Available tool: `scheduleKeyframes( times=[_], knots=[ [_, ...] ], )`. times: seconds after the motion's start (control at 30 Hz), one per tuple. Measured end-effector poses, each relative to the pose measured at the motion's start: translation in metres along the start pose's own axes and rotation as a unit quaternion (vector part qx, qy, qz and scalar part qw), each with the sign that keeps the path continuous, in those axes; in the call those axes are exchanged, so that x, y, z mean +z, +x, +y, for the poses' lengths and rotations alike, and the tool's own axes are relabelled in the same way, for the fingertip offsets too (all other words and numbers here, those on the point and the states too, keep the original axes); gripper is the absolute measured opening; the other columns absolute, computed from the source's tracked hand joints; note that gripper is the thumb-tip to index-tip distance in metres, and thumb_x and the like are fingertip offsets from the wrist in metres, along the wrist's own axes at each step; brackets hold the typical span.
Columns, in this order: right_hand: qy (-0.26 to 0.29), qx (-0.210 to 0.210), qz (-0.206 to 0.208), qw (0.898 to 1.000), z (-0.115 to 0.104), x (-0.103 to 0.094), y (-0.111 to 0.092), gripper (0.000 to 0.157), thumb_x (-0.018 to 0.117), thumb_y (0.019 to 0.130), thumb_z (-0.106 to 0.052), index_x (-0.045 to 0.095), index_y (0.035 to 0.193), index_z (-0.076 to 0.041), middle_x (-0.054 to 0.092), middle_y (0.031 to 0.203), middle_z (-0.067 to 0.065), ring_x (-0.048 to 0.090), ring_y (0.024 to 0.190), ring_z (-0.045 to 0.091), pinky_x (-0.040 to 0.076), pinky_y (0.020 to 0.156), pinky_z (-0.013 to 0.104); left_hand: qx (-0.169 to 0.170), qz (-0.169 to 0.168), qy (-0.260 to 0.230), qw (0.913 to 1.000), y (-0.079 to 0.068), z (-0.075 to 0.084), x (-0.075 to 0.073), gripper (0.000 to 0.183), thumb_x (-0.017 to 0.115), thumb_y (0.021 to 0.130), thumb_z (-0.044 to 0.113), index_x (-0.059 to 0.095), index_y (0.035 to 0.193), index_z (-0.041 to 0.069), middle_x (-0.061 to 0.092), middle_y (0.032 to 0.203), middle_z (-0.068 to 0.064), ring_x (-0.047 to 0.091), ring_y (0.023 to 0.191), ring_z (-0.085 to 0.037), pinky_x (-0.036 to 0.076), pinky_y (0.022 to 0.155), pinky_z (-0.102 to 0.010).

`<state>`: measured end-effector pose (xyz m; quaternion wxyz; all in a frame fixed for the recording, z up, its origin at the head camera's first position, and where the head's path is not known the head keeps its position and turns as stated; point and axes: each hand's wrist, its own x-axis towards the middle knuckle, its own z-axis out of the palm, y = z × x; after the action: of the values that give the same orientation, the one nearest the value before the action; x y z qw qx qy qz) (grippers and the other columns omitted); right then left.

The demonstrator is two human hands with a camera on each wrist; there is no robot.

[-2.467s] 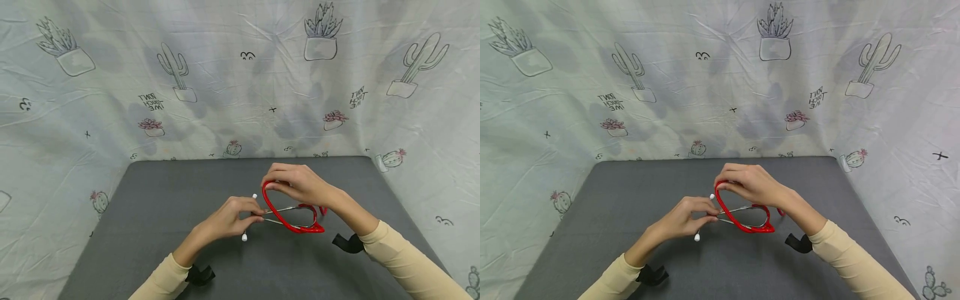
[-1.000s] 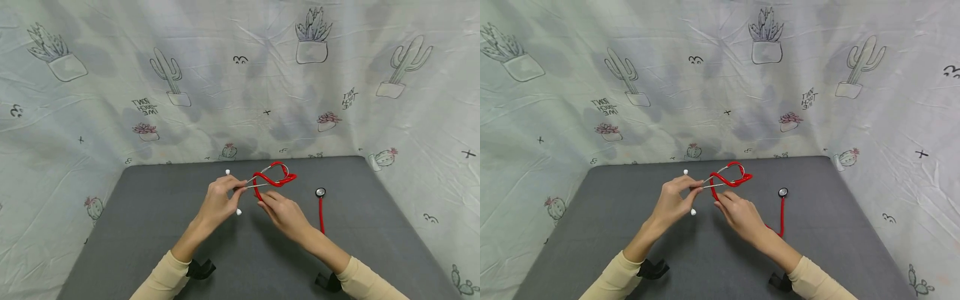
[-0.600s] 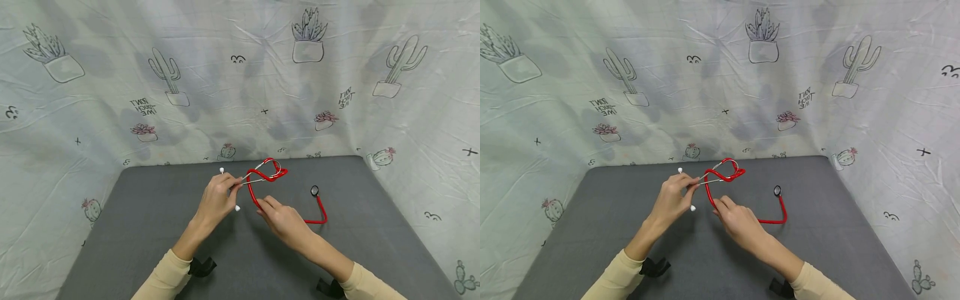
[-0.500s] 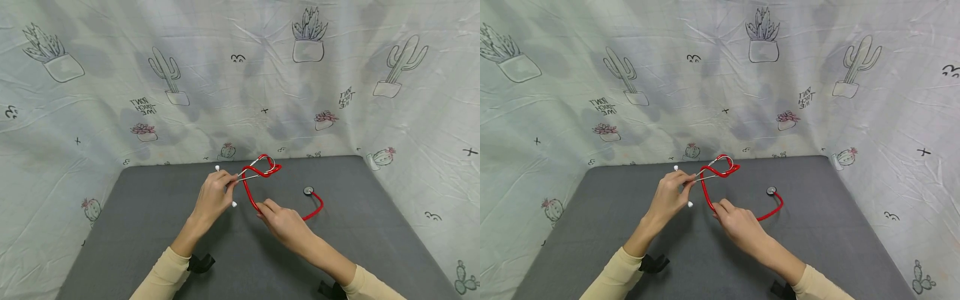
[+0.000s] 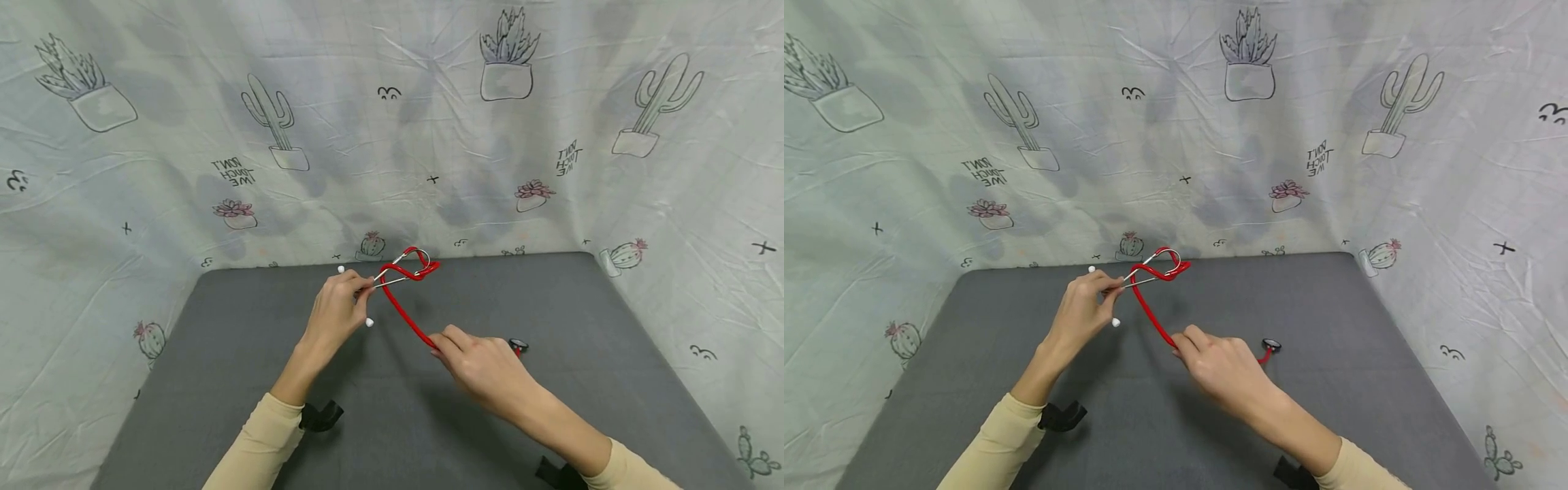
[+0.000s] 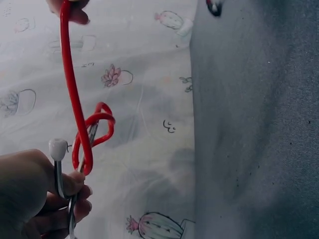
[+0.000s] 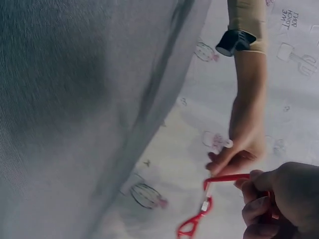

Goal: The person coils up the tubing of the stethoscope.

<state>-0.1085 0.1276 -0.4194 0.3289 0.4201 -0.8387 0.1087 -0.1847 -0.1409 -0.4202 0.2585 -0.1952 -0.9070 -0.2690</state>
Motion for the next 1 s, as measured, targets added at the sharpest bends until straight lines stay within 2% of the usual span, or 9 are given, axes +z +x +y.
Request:
scheduleKeyframes(
  times=[0.1, 0.2, 0.33, 0.47, 0.53, 0.7, 0.8, 0.9, 1.0],
  knots=[
    [-0.024, -0.016, -0.010, 1.000, 0.003, -0.013, 0.005, 0.028, 0.054, 0.115, -0.023, 0.074, 0.100, -0.009, 0.060, 0.080, -0.004, 0.043, 0.053, 0.003, 0.036, 0.044, 0.015, 0.002, -0.018, -0.008, 0.9998, 0.003, -0.001, -0.001, 0.013, 0.084, 0.092, 0.001, 0.085, 0.105, 0.000, 0.076, 0.090, -0.009, 0.065, 0.071, -0.020, 0.049, 0.059, -0.025],
    [-0.032, -0.020, -0.028, 0.999, 0.006, -0.026, 0.010, 0.008, 0.078, 0.099, -0.015, 0.074, 0.098, -0.008, 0.060, 0.080, -0.004, 0.044, 0.054, 0.003, 0.038, 0.045, 0.016, 0.012, -0.027, -0.013, 0.9995, 0.006, 0.000, -0.002, 0.012, 0.083, 0.092, 0.000, 0.086, 0.104, -0.001, 0.074, 0.087, -0.009, 0.061, 0.066, -0.016, 0.044, 0.055, -0.021],
    [-0.032, -0.009, -0.060, 0.998, 0.007, -0.042, 0.015, 0.024, 0.093, 0.083, -0.013, 0.074, 0.096, -0.008, 0.055, 0.078, -0.004, 0.036, 0.055, 0.001, 0.032, 0.045, 0.014, 0.019, -0.039, -0.015, 0.9990, 0.011, 0.002, -0.004, 0.012, 0.082, 0.093, -0.001, 0.086, 0.104, -0.001, 0.074, 0.085, -0.009, 0.057, 0.063, -0.013, 0.041, 0.053, -0.020],
    [-0.041, 0.002, -0.086, 0.995, 0.005, -0.055, 0.017, 0.020, 0.090, 0.086, -0.015, 0.071, 0.090, -0.010, 0.048, 0.074, -0.006, 0.023, 0.054, 0.000, 0.021, 0.045, 0.011, 0.012, -0.049, -0.010, 0.9987, 0.015, 0.000, -0.007, 0.014, 0.081, 0.094, -0.002, 0.086, 0.107, -0.001, 0.075, 0.087, -0.011, 0.061, 0.064, -0.016, 0.042, 0.053, -0.021],
    [-0.039, 0.002, -0.081, 0.996, 0.006, -0.059, 0.016, 0.016, 0.075, 0.101, -0.019, 0.070, 0.088, -0.012, 0.045, 0.072, -0.007, 0.019, 0.054, -0.001, 0.015, 0.046, 0.011, 0.002, -0.055, -0.003, 0.9985, 0.016, -0.004, -0.006, 0.015, 0.082, 0.093, -0.002, 0.086, 0.107, -0.002, 0.075, 0.087, -0.011, 0.061, 0.063, -0.016, 0.041, 0.053, -0.021],
    [-0.042, -0.043, -0.020, 0.998, 0.014, -0.066, 0.020, 0.051, 0.031, 0.120, -0.029, 0.071, 0.092, -0.012, 0.047, 0.074, -0.006, 0.028, 0.053, 0.001, 0.019, 0.043, 0.013, 0.001, -0.085, -0.001, 0.9963, 0.010, -0.013, -0.002, 0.015, 0.082, 0.093, -0.002, 0.085, 0.107, -0.003, 0.074, 0.086, -0.010, 0.058, 0.061, -0.013, 0.038, 0.052, -0.019],
    [-0.055, -0.070, 0.021, 0.996, 0.024, -0.068, 0.028, 0.047, 0.037, 0.120, -0.029, 0.073, 0.096, -0.011, 0.051, 0.075, -0.005, 0.037, 0.053, 0.003, 0.028, 0.041, 0.016, 0.043, -0.102, -0.008, 0.9938, 0.002, -0.012, 0.003, 0.014, 0.082, 0.092, -0.003, 0.085, 0.107, -0.003, 0.074, 0.086, -0.009, 0.061, 0.065, -0.014, 0.045, 0.054, -0.020],
    [-0.061, -0.087, 0.066, 0.992, 0.037, -0.068, 0.039, 0.040, 0.047, 0.118, -0.029, 0.076, 0.097, -0.012, 0.055, 0.076, -0.006, 0.040, 0.052, 0.004, 0.035, 0.042, 0.018, 0.107, -0.106, -0.008, 0.9886, -0.007, -0.007, 0.010, 0.012, 0.084, 0.092, -0.001, 0.086, 0.104, -0.002, 0.072, 0.084, -0.005, 0.065, 0.071, -0.015, 0.057, 0.069, -0.028],
    [-0.064, -0.099, 0.102, 0.988, 0.053, -0.065, 0.051, 0.033, 0.054, 0.116, -0.027, 0.077, 0.097, -0.011, 0.059, 0.076, -0.005, 0.043, 0.052, 0.005, 0.039, 0.043, 0.020, 0.171, -0.101, -0.010, 0.9801, -0.019, 0.002, 0.015, 0.009, 0.085, 0.091, 0.000, 0.087, 0.101, 0.002, 0.069, 0.081, -0.001, 0.063, 0.073, -0.015, 0.059, 0.081, -0.035]
  ],
)
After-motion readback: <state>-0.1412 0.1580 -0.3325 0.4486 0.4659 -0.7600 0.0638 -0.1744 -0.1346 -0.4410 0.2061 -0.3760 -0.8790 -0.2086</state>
